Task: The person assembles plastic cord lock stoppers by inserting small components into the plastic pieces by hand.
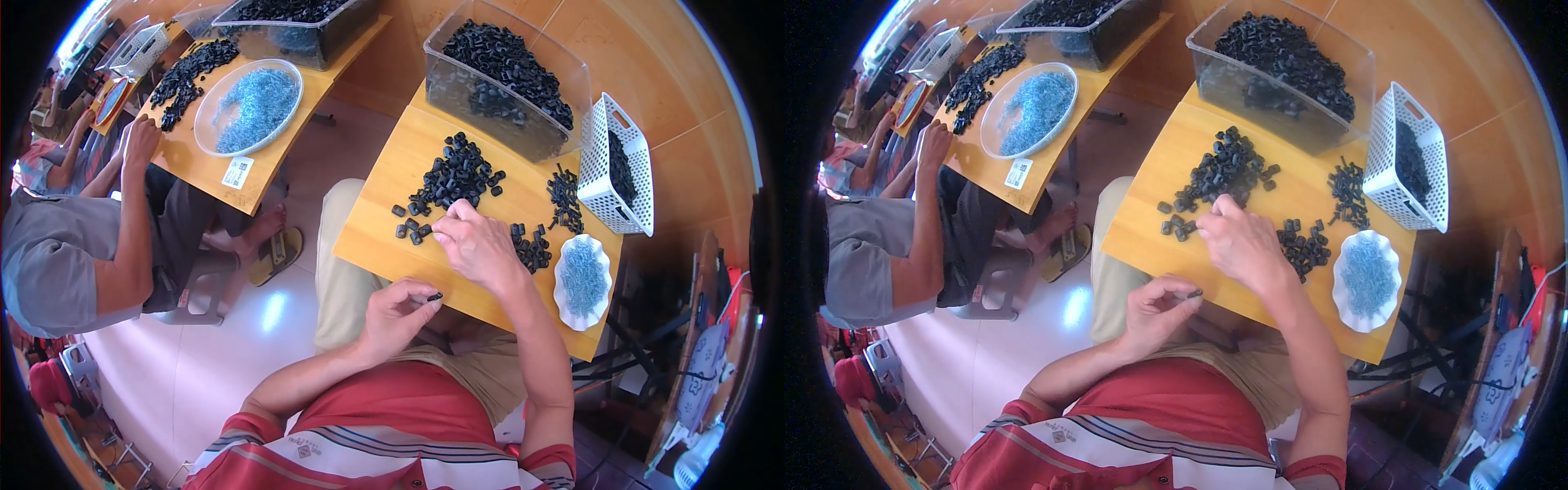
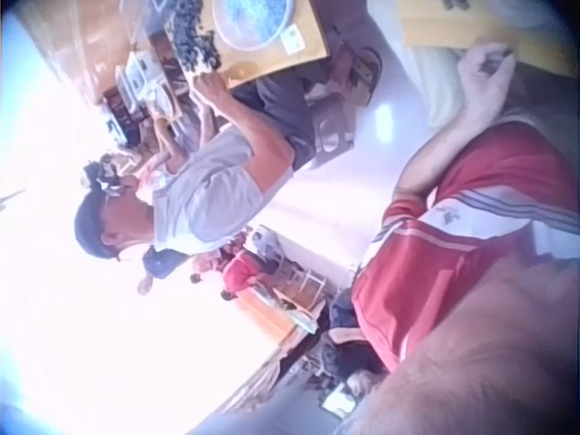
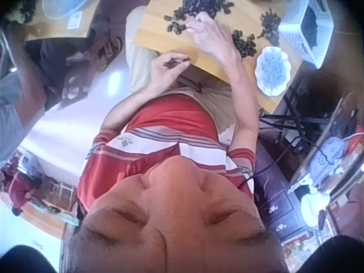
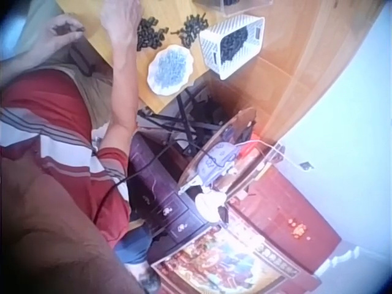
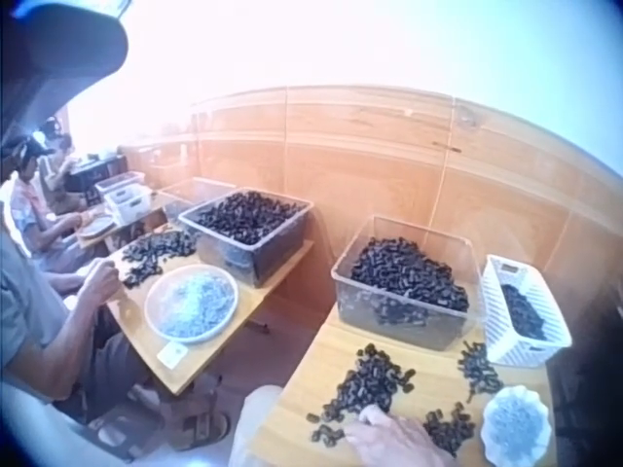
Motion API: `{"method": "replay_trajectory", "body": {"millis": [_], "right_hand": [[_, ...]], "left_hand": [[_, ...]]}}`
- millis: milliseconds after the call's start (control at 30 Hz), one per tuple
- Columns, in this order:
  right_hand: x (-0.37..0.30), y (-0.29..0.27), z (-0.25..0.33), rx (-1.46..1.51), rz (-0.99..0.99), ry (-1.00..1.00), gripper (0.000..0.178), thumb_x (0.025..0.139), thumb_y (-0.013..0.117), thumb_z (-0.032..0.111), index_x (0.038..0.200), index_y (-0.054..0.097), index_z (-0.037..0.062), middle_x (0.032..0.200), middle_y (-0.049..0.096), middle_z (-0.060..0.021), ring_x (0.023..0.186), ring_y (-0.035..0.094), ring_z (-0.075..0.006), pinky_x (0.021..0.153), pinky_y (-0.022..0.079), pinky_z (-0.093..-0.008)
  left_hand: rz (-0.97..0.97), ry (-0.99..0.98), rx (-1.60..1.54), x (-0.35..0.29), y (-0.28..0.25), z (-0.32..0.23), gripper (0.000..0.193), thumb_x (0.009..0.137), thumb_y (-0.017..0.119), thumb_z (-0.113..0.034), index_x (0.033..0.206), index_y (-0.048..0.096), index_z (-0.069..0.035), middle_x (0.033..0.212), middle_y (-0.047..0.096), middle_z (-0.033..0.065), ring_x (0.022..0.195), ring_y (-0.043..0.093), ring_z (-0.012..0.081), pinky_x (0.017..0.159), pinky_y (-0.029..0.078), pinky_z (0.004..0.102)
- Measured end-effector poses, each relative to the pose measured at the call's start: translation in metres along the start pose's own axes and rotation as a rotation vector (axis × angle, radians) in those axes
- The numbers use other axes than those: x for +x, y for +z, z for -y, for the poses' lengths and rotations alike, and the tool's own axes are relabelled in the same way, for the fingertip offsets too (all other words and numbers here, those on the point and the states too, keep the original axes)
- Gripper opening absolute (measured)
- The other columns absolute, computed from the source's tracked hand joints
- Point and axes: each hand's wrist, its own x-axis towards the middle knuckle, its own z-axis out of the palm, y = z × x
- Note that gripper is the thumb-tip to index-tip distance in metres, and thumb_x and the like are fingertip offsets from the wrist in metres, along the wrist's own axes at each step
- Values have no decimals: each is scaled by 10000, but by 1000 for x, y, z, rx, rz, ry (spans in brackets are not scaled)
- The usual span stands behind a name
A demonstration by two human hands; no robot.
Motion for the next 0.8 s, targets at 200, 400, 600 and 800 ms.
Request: {"method": "replay_trajectory", "body": {"millis": [200, 400, 600, 800], "right_hand": [[10, -1, 6, 39, -99, -30, 181, 907, 628, 151, 1054, 728, 113, 1018, 638, -79, 823, 679, -339, 723, 545, -458], [19, 6, 7, -23, -33, 4, 195, 918, 615, 127, 1081, 711, 79, 1030, 634, -93, 846, 668, -370, 754, 539, -470], [18, -1, 5, 41, -5, 37, 195, 911, 647, 156, 1070, 710, 61, 1047, 639, -100, 897, 666, -364, 795, 530, -485], [18, 3, 2, 29, 15, 48, 203, 894, 674, 176, 1055, 717, 60, 1052, 645, -103, 908, 665, -365, 804, 532, -470]], "left_hand": [[2, -11, 30, 1, -1, 0, 210, 887, 698, 86, 1068, 669, -17, 1048, 670, 48, 924, 630, 86, 782, 511, 226], [-11, -27, 49, 1, -4, -2, 203, 884, 704, 71, 1066, 668, -11, 1026, 652, 39, 884, 627, 78, 738, 505, 217], [-10, -3, 49, 1, -4, 0, 196, 885, 708, 63, 1062, 667, -10, 1035, 649, 45, 885, 629, 80, 740, 506, 218], [-12, 15, 56, 0, -6, 1, 187, 888, 707, 58, 1059, 665, -6, 1039, 649, 49, 890, 632, 80, 741, 509, 218]]}}
